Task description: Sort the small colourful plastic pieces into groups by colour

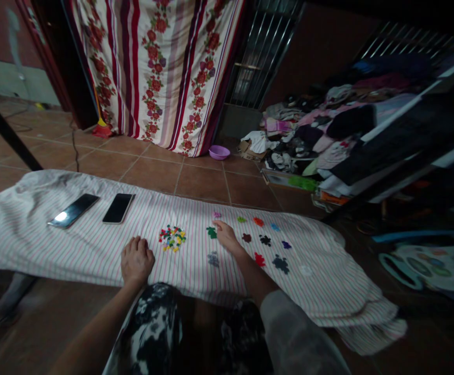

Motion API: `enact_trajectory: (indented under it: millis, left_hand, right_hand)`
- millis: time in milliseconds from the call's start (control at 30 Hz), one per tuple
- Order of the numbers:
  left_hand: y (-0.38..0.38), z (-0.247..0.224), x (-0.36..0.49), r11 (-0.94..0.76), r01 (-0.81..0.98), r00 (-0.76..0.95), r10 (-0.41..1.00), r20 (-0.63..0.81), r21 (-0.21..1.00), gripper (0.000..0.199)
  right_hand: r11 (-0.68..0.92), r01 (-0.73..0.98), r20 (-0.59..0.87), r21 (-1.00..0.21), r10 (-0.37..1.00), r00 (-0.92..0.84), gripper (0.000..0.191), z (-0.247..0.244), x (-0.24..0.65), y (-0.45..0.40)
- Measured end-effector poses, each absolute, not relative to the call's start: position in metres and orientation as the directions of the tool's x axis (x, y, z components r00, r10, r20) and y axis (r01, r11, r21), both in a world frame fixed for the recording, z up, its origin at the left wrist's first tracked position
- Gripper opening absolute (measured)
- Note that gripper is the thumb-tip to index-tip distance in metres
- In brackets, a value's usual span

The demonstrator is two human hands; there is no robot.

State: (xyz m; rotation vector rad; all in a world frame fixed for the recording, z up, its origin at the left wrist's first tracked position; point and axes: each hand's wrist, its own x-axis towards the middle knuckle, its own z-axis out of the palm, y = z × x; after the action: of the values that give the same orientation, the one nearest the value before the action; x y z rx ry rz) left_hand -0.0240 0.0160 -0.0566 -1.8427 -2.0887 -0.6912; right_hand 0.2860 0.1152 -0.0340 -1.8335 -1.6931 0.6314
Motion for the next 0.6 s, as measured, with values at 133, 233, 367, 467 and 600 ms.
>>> enact_trajectory:
  millis: [133, 233, 367, 467, 600]
  left_hand:
    - [0.016, -0.055, -0.024, 0.081, 0.98, -0.162, 0.859, 0.486, 0.184, 0.028]
    - [0.015, -0.054, -0.023, 0.079, 0.975, -0.171, 0.861, 0.479, 0.206, 0.027]
    - [0.016, -0.056, -0.023, 0.057, 0.966, -0.174, 0.864, 0.473, 0.251, 0.029]
    - [0.016, -0.057, -0.023, 0.045, 0.961, -0.175, 0.866, 0.469, 0.274, 0.031]
    - [0.016, -0.057, -0.024, 0.052, 0.966, -0.17, 0.869, 0.464, 0.254, 0.029]
  right_hand:
    - [-0.117, 0.732, -0.011, -0.671, 0.989, 0.148, 0.04, -0.031, 0.289, 0.107]
    - [-0.099, 0.77, 0.023, -0.631, 0.989, 0.146, 0.038, -0.034, 0.29, 0.099]
    - [-0.048, 0.792, 0.12, -0.609, 0.981, 0.152, 0.038, -0.046, 0.29, 0.096]
    - [-0.014, 0.798, 0.178, -0.603, 0.972, 0.152, 0.036, -0.054, 0.289, 0.099]
    - [-0.01, 0.788, 0.183, -0.616, 0.971, 0.155, 0.034, -0.057, 0.286, 0.101]
